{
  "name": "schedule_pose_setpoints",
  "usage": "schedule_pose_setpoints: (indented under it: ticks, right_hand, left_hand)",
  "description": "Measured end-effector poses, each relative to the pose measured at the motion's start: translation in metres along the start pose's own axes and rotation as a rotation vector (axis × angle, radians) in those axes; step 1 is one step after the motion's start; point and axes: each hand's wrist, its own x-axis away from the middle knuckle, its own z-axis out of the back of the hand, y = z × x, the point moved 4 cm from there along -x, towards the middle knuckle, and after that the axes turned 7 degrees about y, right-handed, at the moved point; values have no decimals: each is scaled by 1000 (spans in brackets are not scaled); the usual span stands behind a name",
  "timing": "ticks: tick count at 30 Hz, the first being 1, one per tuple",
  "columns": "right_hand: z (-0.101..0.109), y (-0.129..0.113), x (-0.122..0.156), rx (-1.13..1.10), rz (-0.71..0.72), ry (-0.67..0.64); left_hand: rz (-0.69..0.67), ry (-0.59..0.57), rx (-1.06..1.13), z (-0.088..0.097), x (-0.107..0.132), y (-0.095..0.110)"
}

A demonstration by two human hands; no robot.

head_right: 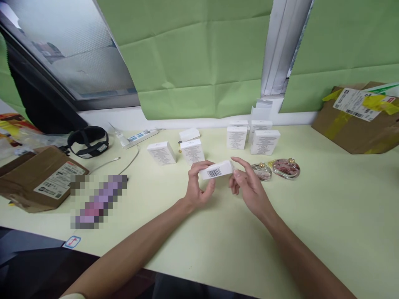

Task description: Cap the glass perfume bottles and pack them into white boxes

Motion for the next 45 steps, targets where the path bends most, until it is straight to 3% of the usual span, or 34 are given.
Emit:
schedule_pose_setpoints:
  ticks: [2, 6, 10, 14, 18, 21, 30, 45]
  right_hand:
    - [-3, 0, 0, -79, -46, -74]
    - [-4, 5, -2, -109, -65, -65]
    - [-4, 14, -4, -112, -66, -72]
    - [-2, 14, -5, -121, -43, -92]
    - [-1, 11, -4, -127, -17, -95]
    - [-1, 12, -3, -103, -11, -91]
    - [-1, 13, -7, -70, -38, -124]
    - [4, 11, -9, -77, -65, -92]
  left_hand:
    - [-4, -65, -29, -1, 0, 2]
    - [51, -162, -67, -3, -1, 4]
    - [141, -169, -72, -4, -2, 2]
    - [345, -45, -71, 2, -3, -8]
    - [581, -182, 144, -5, 2, -17]
    - [675, -244, 292, -10, 6, -18]
    - [711, -162, 399, -10, 4, -15]
    - [656, -248, 299, -10, 7, -16]
